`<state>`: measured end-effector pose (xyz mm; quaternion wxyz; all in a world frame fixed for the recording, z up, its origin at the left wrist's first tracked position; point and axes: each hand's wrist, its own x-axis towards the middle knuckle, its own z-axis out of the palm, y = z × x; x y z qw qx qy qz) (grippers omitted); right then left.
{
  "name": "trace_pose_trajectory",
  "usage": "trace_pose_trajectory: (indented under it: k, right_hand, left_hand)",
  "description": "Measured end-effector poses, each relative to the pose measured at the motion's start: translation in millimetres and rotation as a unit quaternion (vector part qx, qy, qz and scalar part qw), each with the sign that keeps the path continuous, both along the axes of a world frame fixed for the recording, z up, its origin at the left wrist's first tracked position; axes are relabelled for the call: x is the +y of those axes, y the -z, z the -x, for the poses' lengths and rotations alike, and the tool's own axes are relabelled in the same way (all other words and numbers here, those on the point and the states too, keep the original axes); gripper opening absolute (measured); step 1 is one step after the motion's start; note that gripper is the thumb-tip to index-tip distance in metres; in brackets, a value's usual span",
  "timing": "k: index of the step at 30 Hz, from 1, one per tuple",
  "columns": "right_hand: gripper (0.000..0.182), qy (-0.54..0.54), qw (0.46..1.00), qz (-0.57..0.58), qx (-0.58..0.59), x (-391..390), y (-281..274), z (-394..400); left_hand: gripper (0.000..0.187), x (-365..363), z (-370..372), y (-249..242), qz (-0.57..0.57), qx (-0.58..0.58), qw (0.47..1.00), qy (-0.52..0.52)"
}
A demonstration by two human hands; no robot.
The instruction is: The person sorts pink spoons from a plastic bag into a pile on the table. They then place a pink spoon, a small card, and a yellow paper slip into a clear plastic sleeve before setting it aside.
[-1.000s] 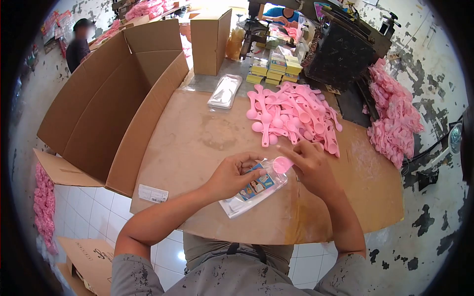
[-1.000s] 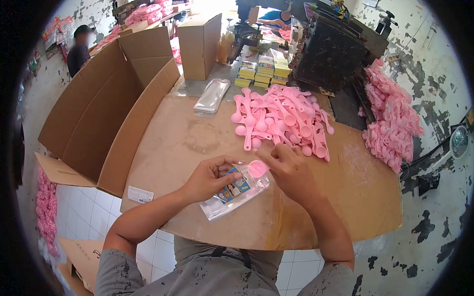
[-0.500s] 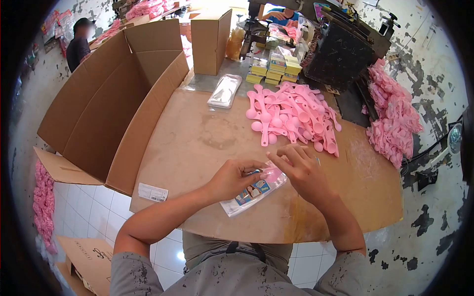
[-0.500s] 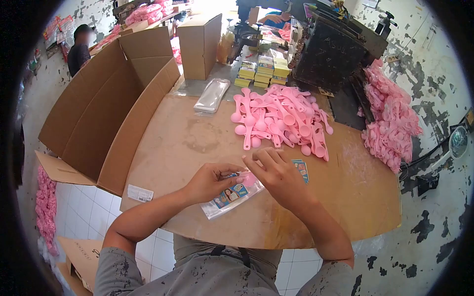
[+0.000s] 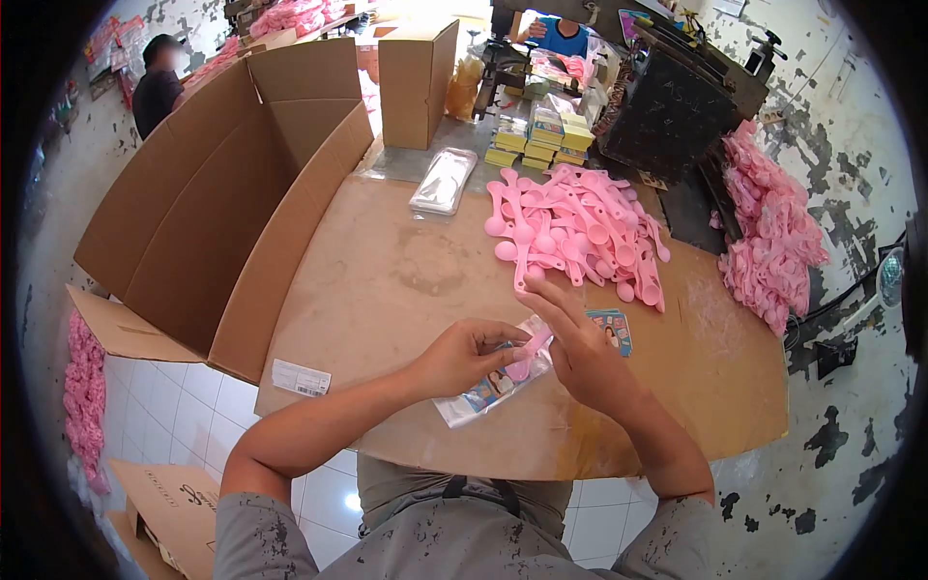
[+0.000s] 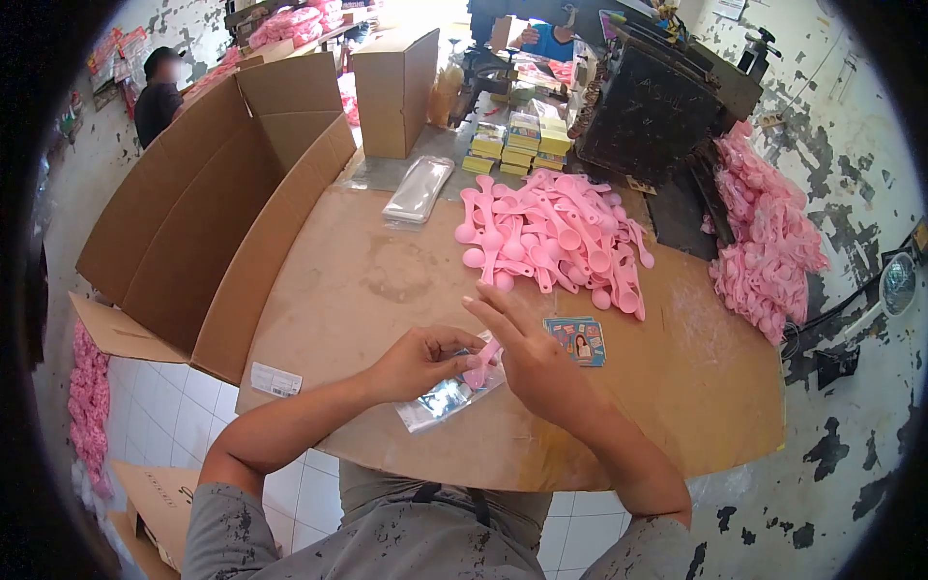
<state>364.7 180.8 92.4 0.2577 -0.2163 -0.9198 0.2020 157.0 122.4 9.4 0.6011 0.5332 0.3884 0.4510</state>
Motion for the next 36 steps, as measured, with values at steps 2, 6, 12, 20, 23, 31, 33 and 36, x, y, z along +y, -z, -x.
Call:
trace_pose_trajectory:
  k: [2,6,12,20,23,31,33,36]
  right_hand:
    - [0.069,0.000,0.999,0.051,0.013,-5.5,-2.3,1.2]
    - [0.070,-0.124,0.973,0.193,0.041,1.2,11.6,-9.0]
    - [0.050,-0.182,0.970,0.149,0.060,12.8,-17.7,-8.5]
    - [0.020,-0.141,0.982,0.082,0.100,-4.6,-53.4,-0.5]
    - [0.021,-0.058,0.986,-0.156,0.034,-5.9,-72.2,-1.7]
    - [0.026,0.043,0.994,0.057,0.078,-0.3,-58.2,5.7]
    - [0.026,0.029,0.993,0.091,0.063,-1.8,-59.3,6.9]
    - [0.026,0.017,0.992,0.107,0.069,-0.7,-55.0,7.6]
  left_hand:
    - [0.028,0.0,0.8,-5.7,0.025,-0.009,0.999,0.021]
    - [0.023,0.3,1.2,-11.1,-0.008,-0.072,0.997,0.004]
    - [0.018,-1.4,6.9,-14.6,0.008,-0.082,0.993,0.080]
    - [0.028,-9.2,1.0,-24.9,-0.070,-0.084,0.994,-0.024]
    - [0.038,-10.8,11.2,-33.9,-0.056,-0.085,0.995,-0.016]
    - [0.047,-21.5,-4.1,-43.7,-0.265,0.053,0.959,-0.086]
    - [0.045,-20.8,-3.8,-42.9,-0.260,0.056,0.960,-0.089]
    - [0.040,-16.7,-1.7,-34.8,-0.250,0.055,0.962,-0.100]
